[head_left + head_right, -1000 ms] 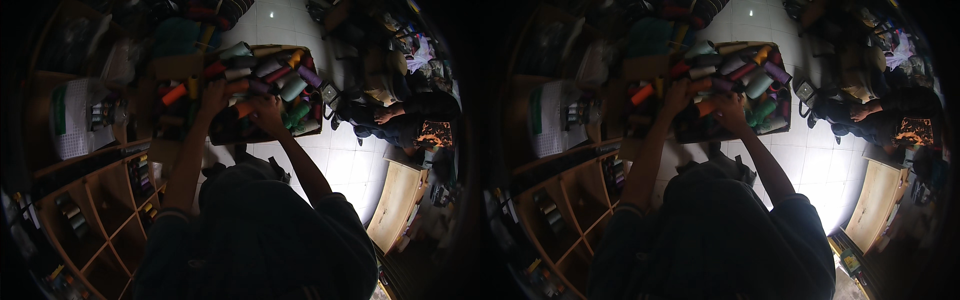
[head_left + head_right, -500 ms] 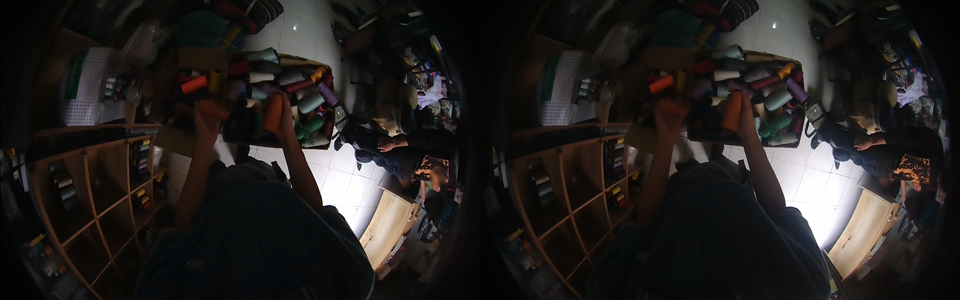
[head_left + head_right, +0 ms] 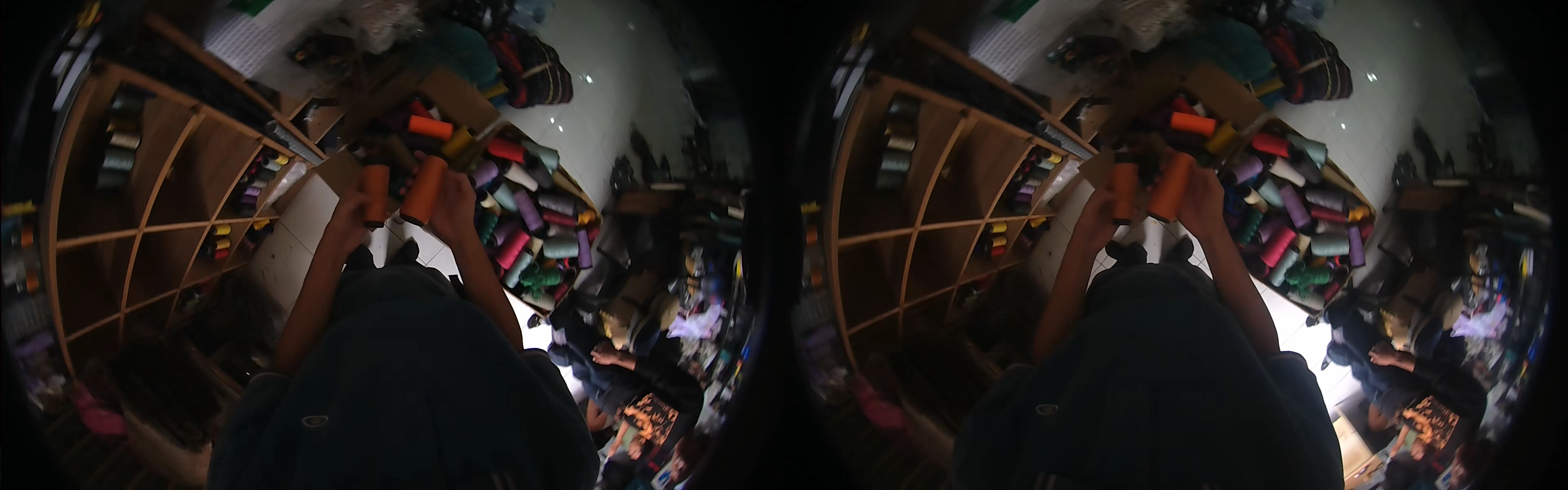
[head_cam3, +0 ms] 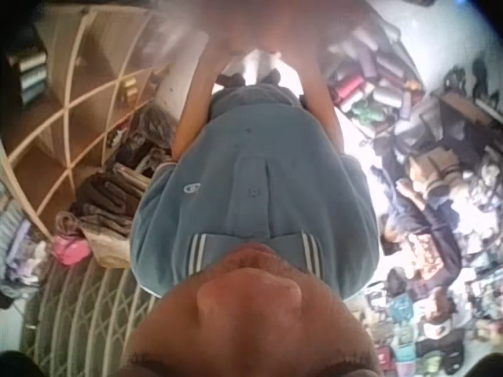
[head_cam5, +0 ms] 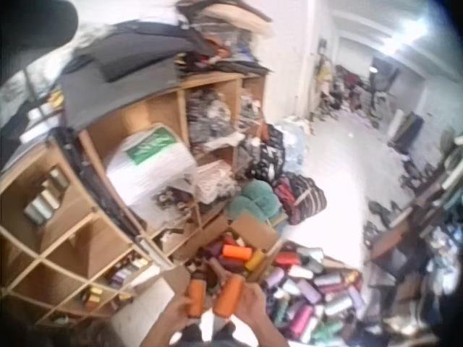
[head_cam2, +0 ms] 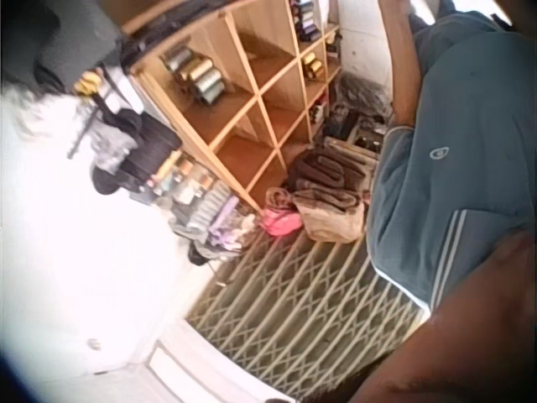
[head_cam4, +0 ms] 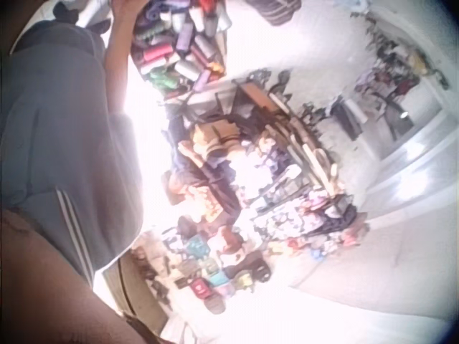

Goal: The person organizes colorful thread spools by picking them up from a cardboard box and placing them into a wooden shelf. The person handles the spools one by one, arranging them in the shelf compartments.

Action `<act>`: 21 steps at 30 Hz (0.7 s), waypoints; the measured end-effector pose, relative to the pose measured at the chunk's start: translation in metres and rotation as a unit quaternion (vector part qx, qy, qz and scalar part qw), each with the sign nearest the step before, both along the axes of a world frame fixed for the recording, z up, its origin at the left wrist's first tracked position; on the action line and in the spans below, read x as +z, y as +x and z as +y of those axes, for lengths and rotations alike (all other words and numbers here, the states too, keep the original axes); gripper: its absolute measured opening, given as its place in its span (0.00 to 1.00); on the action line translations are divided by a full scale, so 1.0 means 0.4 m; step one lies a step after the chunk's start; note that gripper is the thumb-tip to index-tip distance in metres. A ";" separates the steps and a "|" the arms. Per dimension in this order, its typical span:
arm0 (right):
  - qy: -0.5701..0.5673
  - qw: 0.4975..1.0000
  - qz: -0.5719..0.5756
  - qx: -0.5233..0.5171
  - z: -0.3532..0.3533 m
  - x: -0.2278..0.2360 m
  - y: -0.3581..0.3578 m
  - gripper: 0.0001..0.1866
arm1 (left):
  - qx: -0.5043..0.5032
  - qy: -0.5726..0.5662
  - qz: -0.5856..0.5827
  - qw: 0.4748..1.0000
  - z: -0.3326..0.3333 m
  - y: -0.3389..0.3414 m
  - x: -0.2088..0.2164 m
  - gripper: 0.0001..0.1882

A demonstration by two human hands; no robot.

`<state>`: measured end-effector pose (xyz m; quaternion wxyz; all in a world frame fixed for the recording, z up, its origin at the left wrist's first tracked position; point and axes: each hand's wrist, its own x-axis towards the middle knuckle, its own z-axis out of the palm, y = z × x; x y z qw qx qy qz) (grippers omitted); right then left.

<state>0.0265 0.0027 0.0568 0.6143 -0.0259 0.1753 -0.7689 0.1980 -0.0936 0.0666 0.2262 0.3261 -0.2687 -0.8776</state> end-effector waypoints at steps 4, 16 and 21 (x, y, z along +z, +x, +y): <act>0.032 0.997 0.059 0.044 -0.122 0.034 0.099 0.29 | 0.030 -0.078 -0.112 0.990 -0.059 0.116 0.032 0.30; 0.011 0.969 0.085 0.232 -0.411 0.061 0.387 0.26 | 0.373 -0.099 -0.025 0.922 -0.217 0.472 0.021 0.15; 0.014 0.966 0.118 0.228 -0.524 0.080 0.526 0.23 | 0.375 -0.134 -0.044 0.916 -0.279 0.641 -0.022 0.18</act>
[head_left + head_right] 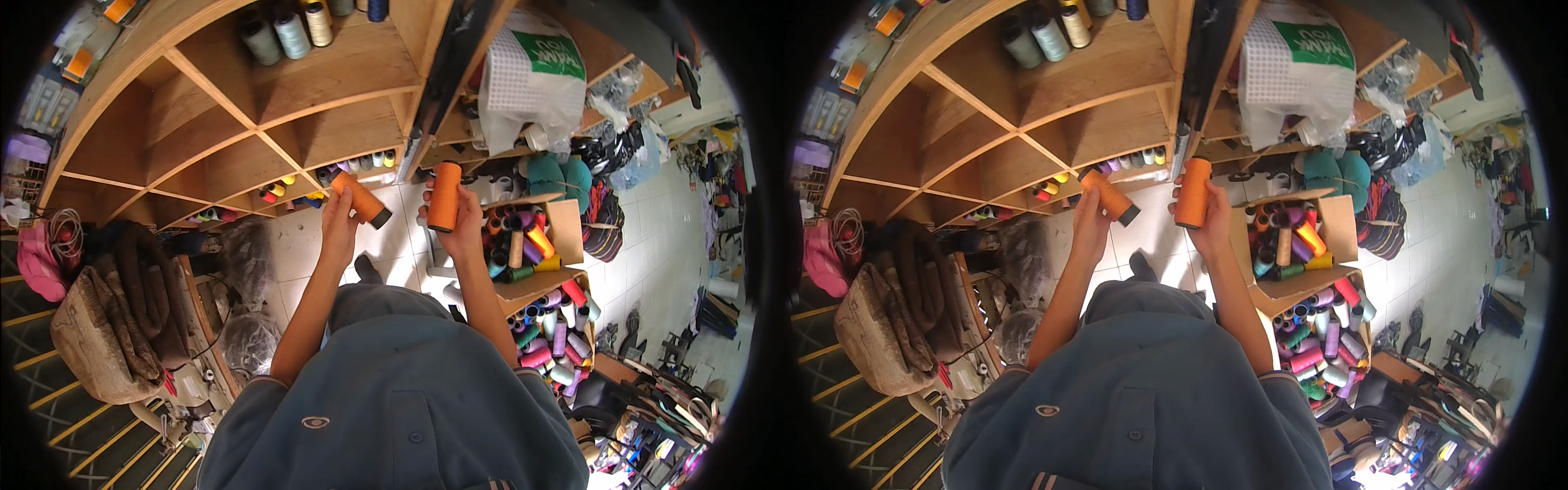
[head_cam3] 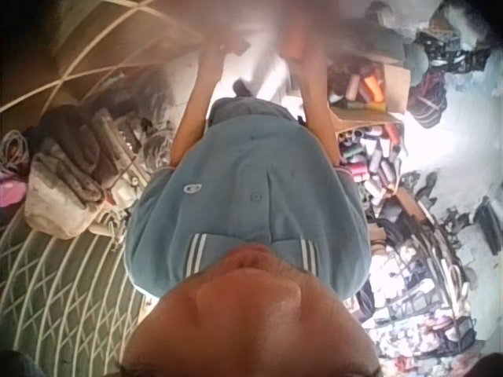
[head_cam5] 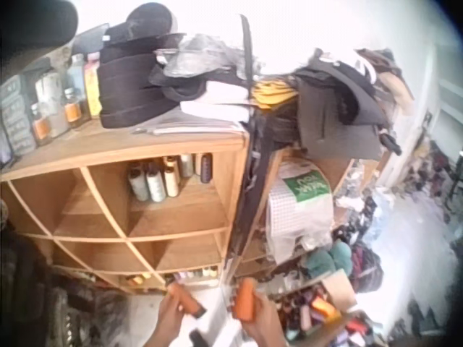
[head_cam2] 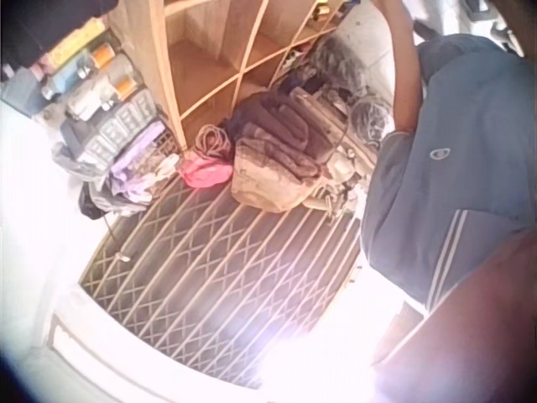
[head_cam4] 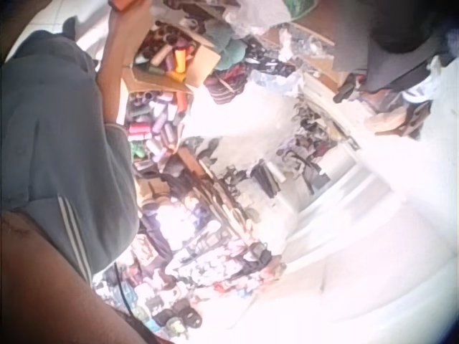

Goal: The person organizes colorful thread spools by picking them up from a cardboard box and placing them into a wooden shelf. The person handles the spools one by one, arranging them in the shelf compartments.

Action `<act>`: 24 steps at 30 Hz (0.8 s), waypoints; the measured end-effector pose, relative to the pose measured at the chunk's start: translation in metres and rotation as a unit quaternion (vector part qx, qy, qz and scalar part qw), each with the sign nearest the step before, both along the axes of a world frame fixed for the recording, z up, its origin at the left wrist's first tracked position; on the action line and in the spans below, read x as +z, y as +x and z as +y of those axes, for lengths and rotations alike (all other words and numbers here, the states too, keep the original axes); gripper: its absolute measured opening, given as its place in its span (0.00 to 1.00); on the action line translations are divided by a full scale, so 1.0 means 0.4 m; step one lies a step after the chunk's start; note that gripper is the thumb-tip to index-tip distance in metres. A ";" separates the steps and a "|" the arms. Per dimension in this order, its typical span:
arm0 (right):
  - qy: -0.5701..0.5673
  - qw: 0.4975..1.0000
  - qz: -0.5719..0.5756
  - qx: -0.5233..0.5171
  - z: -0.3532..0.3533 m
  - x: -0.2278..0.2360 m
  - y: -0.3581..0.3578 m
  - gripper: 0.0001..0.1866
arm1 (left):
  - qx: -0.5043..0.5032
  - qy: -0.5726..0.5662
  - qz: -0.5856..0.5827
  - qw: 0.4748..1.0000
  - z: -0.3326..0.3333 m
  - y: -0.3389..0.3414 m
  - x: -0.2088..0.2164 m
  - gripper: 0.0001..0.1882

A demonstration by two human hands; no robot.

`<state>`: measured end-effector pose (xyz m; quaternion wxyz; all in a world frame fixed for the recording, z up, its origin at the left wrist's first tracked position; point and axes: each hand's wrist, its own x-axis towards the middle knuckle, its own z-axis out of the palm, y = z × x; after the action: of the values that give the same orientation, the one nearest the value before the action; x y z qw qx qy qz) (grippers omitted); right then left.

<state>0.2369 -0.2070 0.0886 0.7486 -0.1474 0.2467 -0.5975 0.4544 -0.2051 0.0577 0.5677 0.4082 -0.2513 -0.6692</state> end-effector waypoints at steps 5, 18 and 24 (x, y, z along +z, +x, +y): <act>-0.017 0.992 0.121 -0.030 -0.112 0.020 0.095 0.20 | 0.034 0.018 -0.047 0.998 -0.032 0.090 0.034 0.22; -0.265 0.848 0.447 -0.099 -0.626 0.137 0.220 0.25 | 0.062 -0.051 -0.123 0.989 -0.046 0.147 0.065 0.16; -0.285 0.751 0.576 -0.150 -0.915 0.098 0.263 0.23 | 0.066 -0.046 -0.170 0.982 -0.042 0.147 0.058 0.20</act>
<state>0.3420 -0.5729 0.1277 0.2890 -0.6311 0.4686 -0.5464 0.5134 -0.2219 0.0810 0.5775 0.5053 -0.3476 -0.5388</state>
